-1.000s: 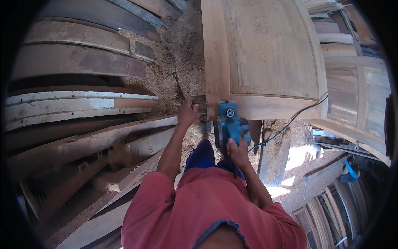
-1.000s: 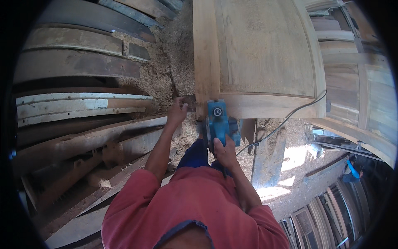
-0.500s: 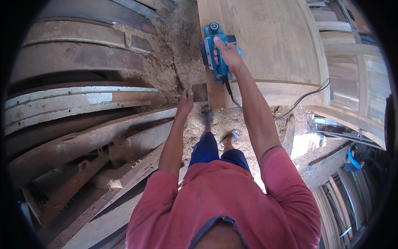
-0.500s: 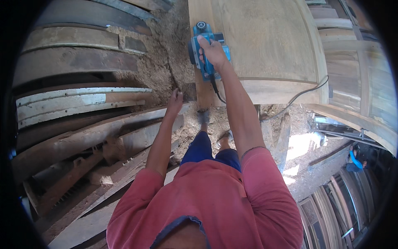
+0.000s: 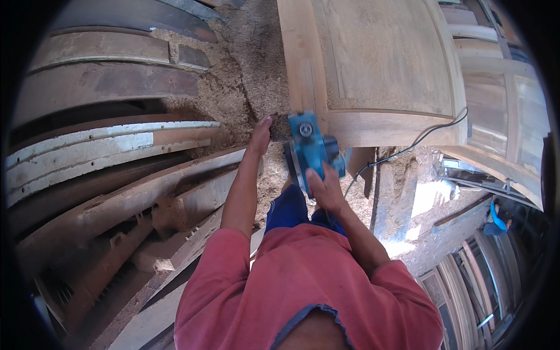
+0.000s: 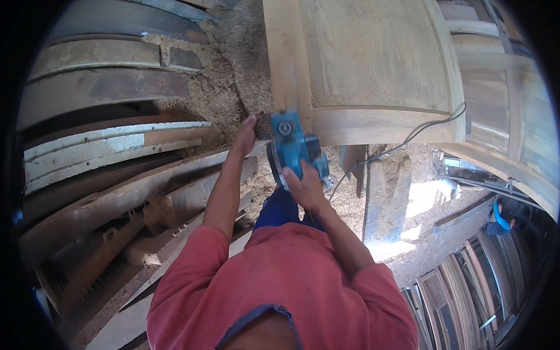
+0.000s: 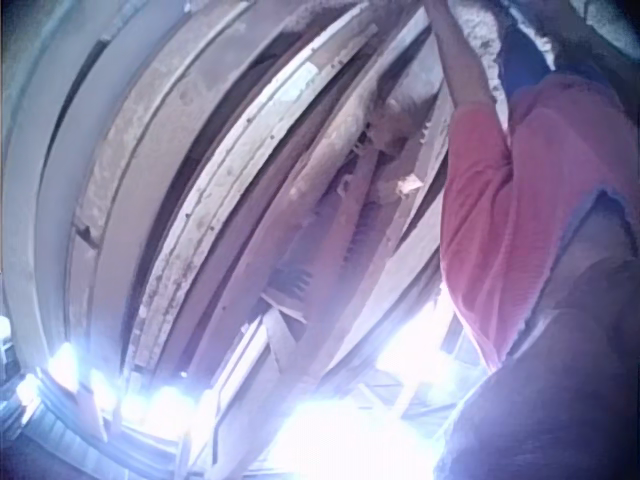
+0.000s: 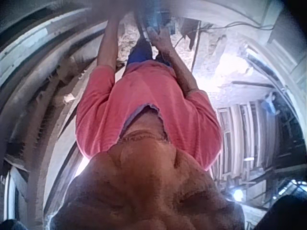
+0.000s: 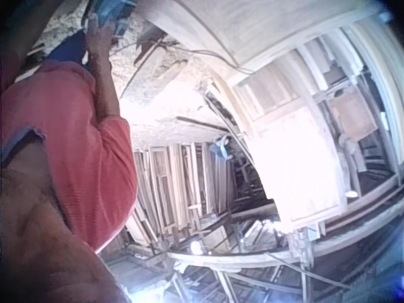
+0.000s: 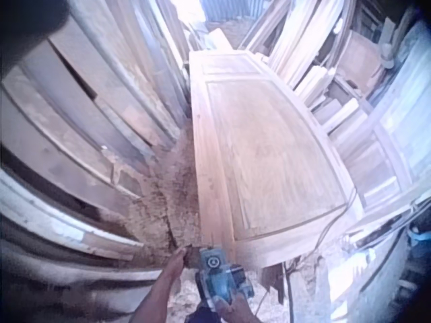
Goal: The person sands the surface and edges of a wooden door using a power sander, moving the tool across the panels and frame by hand.
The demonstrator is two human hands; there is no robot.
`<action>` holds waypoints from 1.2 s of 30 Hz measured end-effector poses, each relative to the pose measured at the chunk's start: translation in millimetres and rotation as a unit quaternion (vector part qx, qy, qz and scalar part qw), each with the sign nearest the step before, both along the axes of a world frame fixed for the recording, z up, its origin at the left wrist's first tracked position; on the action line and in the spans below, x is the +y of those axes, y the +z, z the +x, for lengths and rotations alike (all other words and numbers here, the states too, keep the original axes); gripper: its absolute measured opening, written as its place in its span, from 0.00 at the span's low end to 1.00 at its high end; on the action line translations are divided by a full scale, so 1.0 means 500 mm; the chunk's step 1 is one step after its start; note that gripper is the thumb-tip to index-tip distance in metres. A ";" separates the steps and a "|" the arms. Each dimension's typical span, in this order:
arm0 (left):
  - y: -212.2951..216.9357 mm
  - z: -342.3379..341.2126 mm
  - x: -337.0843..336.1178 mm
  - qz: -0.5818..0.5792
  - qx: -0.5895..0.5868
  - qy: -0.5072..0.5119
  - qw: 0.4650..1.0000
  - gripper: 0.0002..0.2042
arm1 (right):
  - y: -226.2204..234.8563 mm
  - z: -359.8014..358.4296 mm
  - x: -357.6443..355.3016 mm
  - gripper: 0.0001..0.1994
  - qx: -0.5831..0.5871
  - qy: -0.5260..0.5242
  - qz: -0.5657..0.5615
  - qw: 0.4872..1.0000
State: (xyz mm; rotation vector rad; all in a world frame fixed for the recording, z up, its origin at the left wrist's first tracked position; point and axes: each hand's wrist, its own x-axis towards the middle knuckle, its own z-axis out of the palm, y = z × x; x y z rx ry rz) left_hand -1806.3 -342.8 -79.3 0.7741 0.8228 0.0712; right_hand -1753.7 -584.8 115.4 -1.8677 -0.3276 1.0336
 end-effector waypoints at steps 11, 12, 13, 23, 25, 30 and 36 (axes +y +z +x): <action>-0.011 -0.011 0.005 0.008 -0.025 -0.049 0.998 0.26 | 0.011 0.039 0.092 0.23 -0.109 -0.019 0.020 0.994; -0.024 -0.022 0.012 0.010 -0.023 -0.047 0.999 0.26 | 0.007 0.070 0.134 0.23 -0.131 -0.010 0.033 0.991; -0.044 -0.041 0.025 0.033 0.021 -0.028 0.999 0.27 | 0.010 0.097 0.183 0.23 -0.126 -0.002 0.037 0.991; -0.009 -0.007 -0.006 0.024 0.073 -0.013 0.997 0.26 | -0.035 0.423 0.418 0.28 -0.041 -0.017 0.085 0.995; -0.028 -0.027 0.003 0.056 0.064 -0.017 0.996 0.25 | -0.032 0.406 0.416 0.27 -0.026 -0.023 0.094 0.995; -0.012 -0.016 -0.007 0.085 0.101 -0.009 0.991 0.21 | -0.033 0.370 0.357 0.26 0.007 -0.042 0.099 0.994; -0.003 -0.012 0.001 0.087 0.074 -0.027 0.993 0.18 | -0.029 0.351 0.324 0.24 0.020 -0.047 0.098 0.994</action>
